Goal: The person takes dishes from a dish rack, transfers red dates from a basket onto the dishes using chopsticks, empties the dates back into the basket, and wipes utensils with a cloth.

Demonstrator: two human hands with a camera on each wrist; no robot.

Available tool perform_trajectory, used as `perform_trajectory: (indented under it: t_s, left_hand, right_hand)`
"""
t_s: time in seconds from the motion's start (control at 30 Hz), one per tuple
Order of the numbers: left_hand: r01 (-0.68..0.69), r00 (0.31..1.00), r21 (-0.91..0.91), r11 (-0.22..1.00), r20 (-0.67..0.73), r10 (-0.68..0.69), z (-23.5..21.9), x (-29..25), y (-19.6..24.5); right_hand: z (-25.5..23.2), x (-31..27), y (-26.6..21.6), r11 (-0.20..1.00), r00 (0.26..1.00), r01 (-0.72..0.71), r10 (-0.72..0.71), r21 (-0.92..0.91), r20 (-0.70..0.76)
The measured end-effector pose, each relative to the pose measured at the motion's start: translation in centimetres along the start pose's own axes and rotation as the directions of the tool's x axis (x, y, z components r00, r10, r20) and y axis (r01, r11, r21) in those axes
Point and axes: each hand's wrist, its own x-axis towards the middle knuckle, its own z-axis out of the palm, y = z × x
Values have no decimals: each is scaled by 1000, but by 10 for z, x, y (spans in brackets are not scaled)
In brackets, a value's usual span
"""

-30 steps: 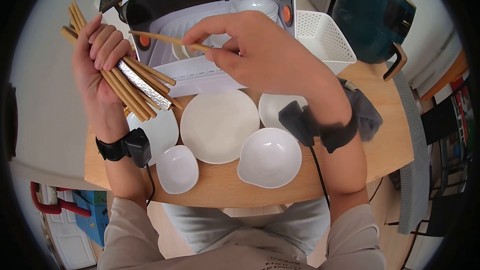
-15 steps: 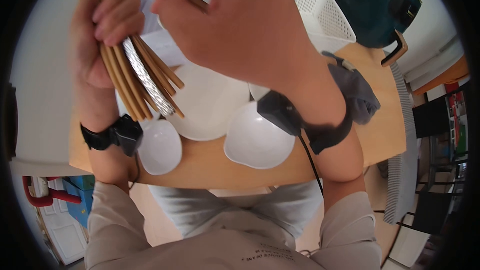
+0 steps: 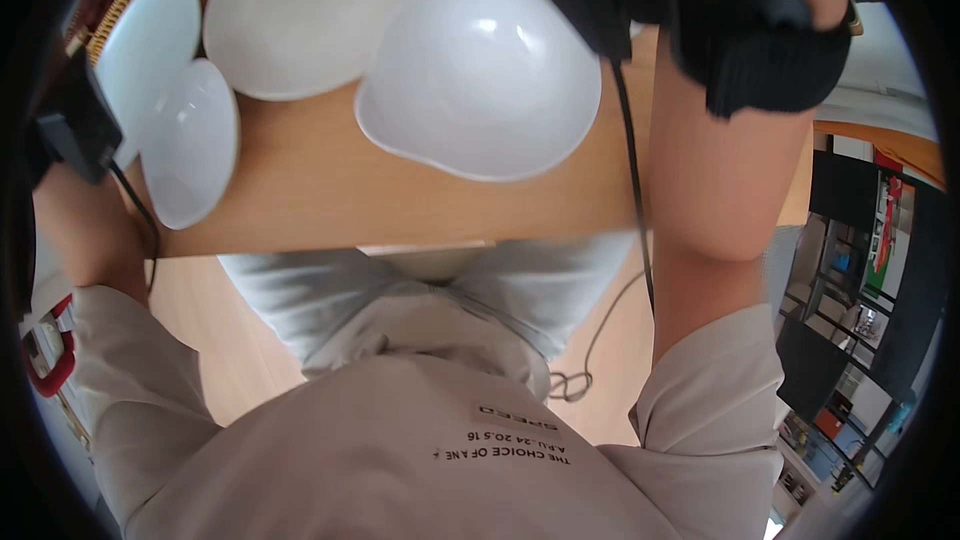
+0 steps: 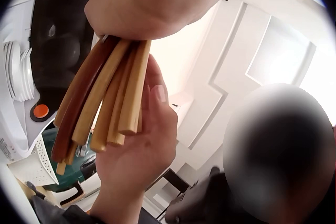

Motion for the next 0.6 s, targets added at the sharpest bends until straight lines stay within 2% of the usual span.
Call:
perform_trajectory:
  t_s: [0.13,0.37,0.6]
  left_hand:
    - [21,998,-202,979,-54,-32,-32,-20,-27]
    - [41,989,-432,901,-111,-98,-58,-56,-49]
    - [76,990,-536,841,-58,-126,-59,-51,-33]
  right_hand:
    - [14,-33,-3,997,994,-65,61,42,88]
    - [36,-69,-17,987,985,-123,108,101,137]
    - [37,-63,-3,995,994,-54,46,87,98]
